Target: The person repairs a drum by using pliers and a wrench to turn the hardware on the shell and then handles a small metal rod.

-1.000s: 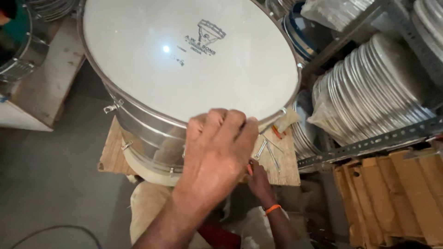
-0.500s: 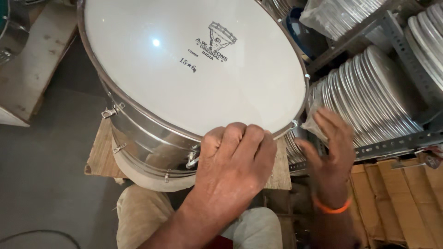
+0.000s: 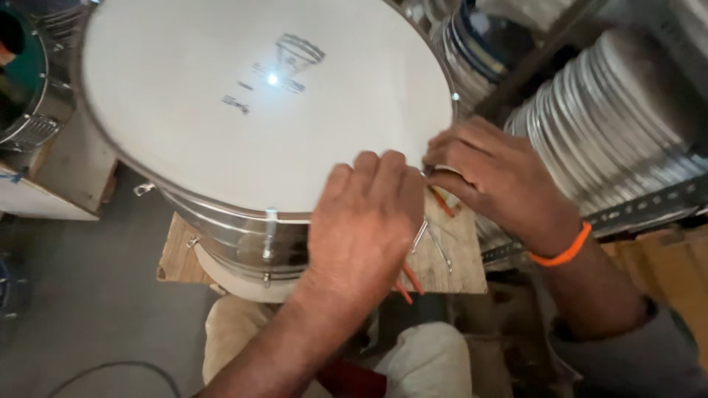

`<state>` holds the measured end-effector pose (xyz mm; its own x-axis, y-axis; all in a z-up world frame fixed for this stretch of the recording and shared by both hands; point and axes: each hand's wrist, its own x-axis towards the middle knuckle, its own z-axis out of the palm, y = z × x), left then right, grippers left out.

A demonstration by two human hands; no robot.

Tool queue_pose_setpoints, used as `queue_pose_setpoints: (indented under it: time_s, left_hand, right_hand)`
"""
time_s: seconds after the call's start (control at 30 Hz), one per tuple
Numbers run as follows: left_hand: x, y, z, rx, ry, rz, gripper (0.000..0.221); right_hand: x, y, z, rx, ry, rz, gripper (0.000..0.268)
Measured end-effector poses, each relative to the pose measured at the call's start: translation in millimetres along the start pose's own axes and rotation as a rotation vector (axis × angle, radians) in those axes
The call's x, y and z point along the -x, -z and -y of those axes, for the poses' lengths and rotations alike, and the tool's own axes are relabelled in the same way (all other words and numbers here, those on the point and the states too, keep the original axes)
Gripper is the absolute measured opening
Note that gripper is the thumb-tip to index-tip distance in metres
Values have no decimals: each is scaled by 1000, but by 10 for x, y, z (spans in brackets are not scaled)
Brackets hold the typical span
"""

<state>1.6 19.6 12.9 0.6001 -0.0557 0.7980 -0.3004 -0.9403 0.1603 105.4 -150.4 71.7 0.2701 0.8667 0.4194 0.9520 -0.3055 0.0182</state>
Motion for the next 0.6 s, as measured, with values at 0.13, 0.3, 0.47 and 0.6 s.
queue_pose_setpoints:
  time_s: [0.13,0.3,0.47,0.6]
  left_hand:
    - [-37,23,-3,-19,-5,44,9]
    - [-48,4,-52,-20,32,65,8]
    - [-37,-43,-106,-48,47,60,8]
    - [-12,-47,-120,-28,47,37,7]
  right_hand:
    - [-32,-9,-144,-14,43,24,26]
    - [7,-95,-243,3,80,-6,25]
    - [47,-147,-302,19,138,-63,26]
    - [58,-180,-322,22,146,-99,27]
